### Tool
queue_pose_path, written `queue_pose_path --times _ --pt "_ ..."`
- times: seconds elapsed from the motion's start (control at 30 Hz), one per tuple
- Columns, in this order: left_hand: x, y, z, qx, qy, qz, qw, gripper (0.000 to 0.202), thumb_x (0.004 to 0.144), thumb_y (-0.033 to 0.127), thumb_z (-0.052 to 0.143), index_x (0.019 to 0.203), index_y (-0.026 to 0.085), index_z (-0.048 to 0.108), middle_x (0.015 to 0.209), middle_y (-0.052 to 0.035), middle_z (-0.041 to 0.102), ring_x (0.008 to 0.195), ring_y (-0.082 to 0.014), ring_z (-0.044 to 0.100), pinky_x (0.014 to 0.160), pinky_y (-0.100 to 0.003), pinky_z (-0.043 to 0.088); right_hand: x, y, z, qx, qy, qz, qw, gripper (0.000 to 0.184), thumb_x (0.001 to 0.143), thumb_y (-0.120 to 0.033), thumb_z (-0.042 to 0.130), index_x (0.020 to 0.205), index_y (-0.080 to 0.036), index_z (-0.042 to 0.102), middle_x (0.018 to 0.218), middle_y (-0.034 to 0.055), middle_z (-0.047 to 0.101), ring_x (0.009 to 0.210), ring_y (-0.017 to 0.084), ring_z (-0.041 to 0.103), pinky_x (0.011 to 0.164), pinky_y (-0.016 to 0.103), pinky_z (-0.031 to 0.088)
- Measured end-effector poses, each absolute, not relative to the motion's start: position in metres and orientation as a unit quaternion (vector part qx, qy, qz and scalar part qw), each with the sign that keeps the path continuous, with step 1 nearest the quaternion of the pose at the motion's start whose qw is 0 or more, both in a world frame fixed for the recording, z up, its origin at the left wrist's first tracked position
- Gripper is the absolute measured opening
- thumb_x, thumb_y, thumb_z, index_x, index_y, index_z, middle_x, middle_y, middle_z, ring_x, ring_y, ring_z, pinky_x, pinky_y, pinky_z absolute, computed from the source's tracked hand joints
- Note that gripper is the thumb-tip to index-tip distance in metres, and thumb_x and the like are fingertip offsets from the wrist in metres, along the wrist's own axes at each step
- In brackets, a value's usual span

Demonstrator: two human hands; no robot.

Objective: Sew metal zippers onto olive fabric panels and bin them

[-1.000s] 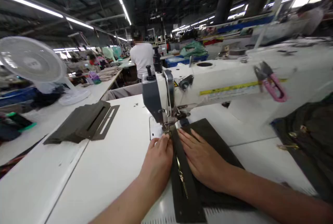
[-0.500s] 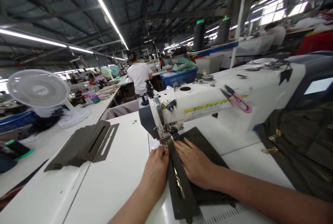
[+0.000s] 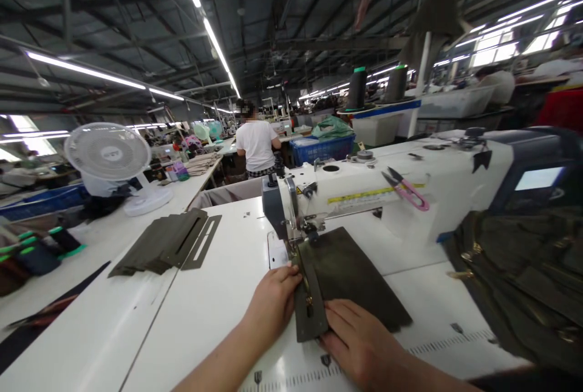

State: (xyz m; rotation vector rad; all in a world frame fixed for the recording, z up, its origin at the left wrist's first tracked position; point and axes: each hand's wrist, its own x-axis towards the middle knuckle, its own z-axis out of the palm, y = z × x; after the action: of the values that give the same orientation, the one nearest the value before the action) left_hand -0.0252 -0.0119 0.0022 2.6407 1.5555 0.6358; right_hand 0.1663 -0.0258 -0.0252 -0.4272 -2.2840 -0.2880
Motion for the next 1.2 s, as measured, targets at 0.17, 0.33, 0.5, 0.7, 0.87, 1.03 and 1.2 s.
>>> queue_pose_path --times 0.17,0.33,0.5,0.7,0.87,1.03,1.2 --pt "-0.02 -0.024 0.001 0.835 0.501 0.226 -0.006 0.034 0.076 0.007 0.048 0.105 0.018 0.061 0.115 -0.0083 0.06 0.104 -0.0213 0.057 0.088 -0.037 0.048 0.156 -0.031 -0.034 -0.197 -0.863 -0.156 0.439 0.032 0.084 -0.004 0.033 0.082 -0.008 0.064 0.08 0.0124 0.064 0.079 0.022 0.055 0.074 0.033 0.046" --pt "-0.011 -0.029 0.003 0.835 0.505 0.215 -0.041 0.03 0.075 0.006 0.052 0.101 0.016 0.063 0.11 -0.0091 0.062 0.1 -0.022 0.059 0.084 -0.036 0.05 0.153 -0.032 -0.027 -0.199 -0.868 -0.163 0.424 0.032 0.081 0.0 0.033 0.077 -0.007 0.065 0.071 0.01 0.063 0.066 0.019 0.055 0.064 0.029 0.048" --pt "-0.005 -0.029 0.004 0.839 0.5 0.206 -0.058 0.025 0.075 0.005 0.052 0.095 0.015 0.064 0.105 -0.0093 0.064 0.094 -0.0228 0.06 0.081 -0.037 0.051 0.156 -0.029 -0.027 -0.16 -0.888 -0.148 0.404 0.03 0.081 -0.001 0.035 0.072 -0.009 0.063 0.067 0.0099 0.061 0.061 0.019 0.055 0.059 0.03 0.048" --pt "-0.005 -0.025 0.007 0.85 0.484 0.191 -0.076 0.021 0.076 0.005 0.053 0.092 0.014 0.063 0.104 -0.0098 0.064 0.094 -0.0219 0.06 0.081 -0.035 0.05 0.156 -0.025 -0.035 -0.167 -0.905 -0.128 0.368 0.028 0.077 -0.001 0.036 0.073 -0.011 0.062 0.067 0.0103 0.062 0.061 0.02 0.055 0.061 0.031 0.048" --pt "-0.008 -0.016 0.008 0.85 0.489 0.177 -0.078 0.022 0.075 0.005 0.054 0.093 0.014 0.063 0.104 -0.0096 0.064 0.09 -0.0225 0.061 0.078 -0.036 0.05 0.154 -0.018 -0.035 -0.164 -0.905 -0.127 0.37 0.027 0.075 0.0 0.037 0.078 -0.009 0.063 0.069 0.0101 0.063 0.063 0.02 0.056 0.063 0.031 0.048" --pt "-0.011 -0.012 0.008 0.842 0.506 0.172 -0.077 0.027 0.077 0.001 0.05 0.095 0.016 0.064 0.104 -0.0068 0.065 0.087 -0.0199 0.061 0.078 -0.034 0.051 0.152 -0.006 -0.041 -0.181 -0.913 -0.101 0.353 0.025 0.076 -0.002 0.039 0.075 -0.01 0.062 0.067 0.0089 0.062 0.059 0.02 0.055 0.055 0.031 0.046" --pt "-0.014 -0.004 0.006 0.838 0.511 0.177 -0.078 0.028 0.077 0.001 0.047 0.094 0.017 0.063 0.099 -0.0061 0.065 0.084 -0.0193 0.06 0.076 -0.032 0.051 0.15 0.009 -0.041 -0.178 -0.924 -0.092 0.324 0.021 0.076 -0.002 0.042 0.078 -0.011 0.06 0.072 0.0083 0.062 0.062 0.02 0.055 0.055 0.031 0.045"
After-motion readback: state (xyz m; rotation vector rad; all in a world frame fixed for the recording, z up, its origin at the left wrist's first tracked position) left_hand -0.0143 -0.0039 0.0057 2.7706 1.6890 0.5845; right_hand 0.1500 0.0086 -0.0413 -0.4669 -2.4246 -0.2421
